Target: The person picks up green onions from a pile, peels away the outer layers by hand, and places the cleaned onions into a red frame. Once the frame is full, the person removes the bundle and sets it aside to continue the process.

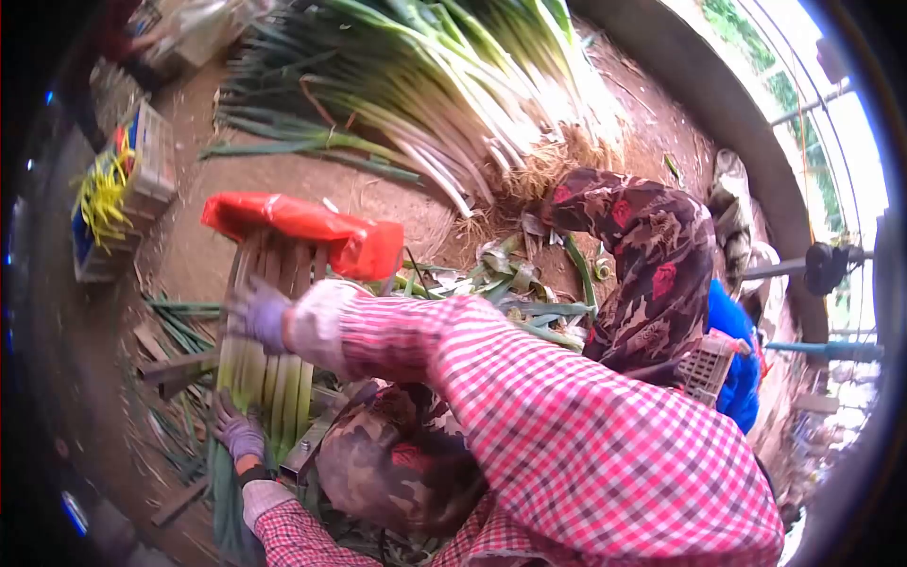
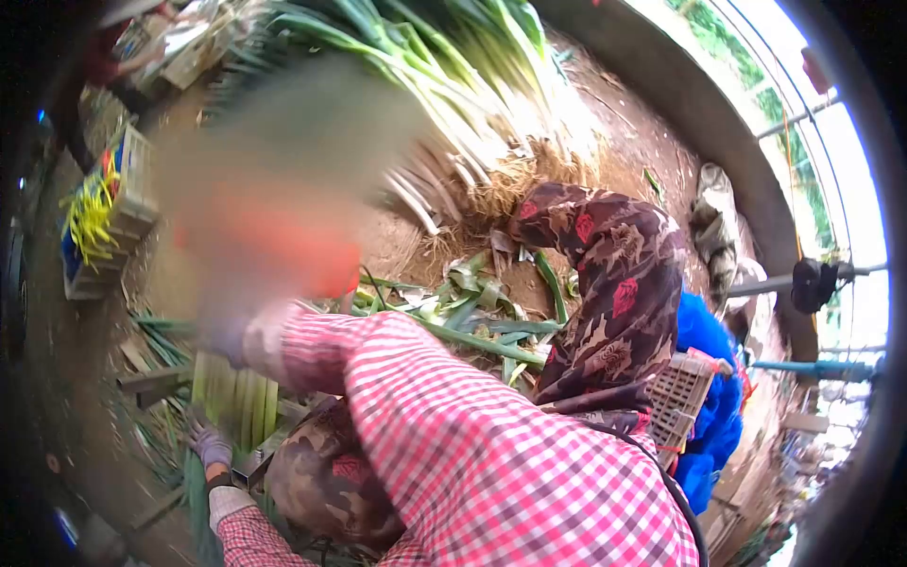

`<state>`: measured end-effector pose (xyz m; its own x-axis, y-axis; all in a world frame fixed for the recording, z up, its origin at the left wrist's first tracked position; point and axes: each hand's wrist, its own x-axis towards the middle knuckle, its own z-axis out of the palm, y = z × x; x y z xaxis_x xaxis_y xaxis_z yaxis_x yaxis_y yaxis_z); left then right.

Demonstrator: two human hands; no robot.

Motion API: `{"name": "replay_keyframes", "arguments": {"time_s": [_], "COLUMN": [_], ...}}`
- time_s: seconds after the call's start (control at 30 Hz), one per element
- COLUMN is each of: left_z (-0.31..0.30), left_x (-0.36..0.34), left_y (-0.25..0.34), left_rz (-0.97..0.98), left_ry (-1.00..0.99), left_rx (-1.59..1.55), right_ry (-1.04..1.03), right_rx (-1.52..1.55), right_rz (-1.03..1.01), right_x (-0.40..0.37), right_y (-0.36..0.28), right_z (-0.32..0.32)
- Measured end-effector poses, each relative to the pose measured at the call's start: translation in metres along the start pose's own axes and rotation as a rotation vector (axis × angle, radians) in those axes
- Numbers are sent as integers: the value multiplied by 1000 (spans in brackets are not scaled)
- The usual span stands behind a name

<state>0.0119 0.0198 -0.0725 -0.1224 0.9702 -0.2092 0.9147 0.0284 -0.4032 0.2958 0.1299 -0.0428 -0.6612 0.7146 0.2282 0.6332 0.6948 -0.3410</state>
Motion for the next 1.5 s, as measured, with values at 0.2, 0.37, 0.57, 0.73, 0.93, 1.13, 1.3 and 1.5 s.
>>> {"name": "replay_keyframes", "arguments": {"time_s": [0.2,0.37,0.57,0.73,0.93,1.13,1.3,1.5], "left_z": [-133,-354,-398,-356,-344,-345,-342,-322], "left_x": [46,-48,-98,-56,-21,-7,-5,-8], "left_y": [16,166,324,380,408,423,424,422], "left_rz": [254,435,949,855,933,1043,1027,1005], "left_ry": [-246,386,232,-141,-169,-73,-100,-94], "left_rx": [-342,-1217,-1226,-1256,-1056,-833,-762,-839], "right_ry": [67,260,287,312,334,60,-65,184], "right_rx": [664,256,158,53,-163,135,197,396], "right_rz": [30,771,1190,1322,1390,1566,1339,1199], "right_x": [-192,-334,-389,-390,-375,-374,-368,-391], "right_y": [49,192,284,372,441,473,420,340], "right_z": [-137,-128,-168,-181,-173,-177,-195,-198]}}
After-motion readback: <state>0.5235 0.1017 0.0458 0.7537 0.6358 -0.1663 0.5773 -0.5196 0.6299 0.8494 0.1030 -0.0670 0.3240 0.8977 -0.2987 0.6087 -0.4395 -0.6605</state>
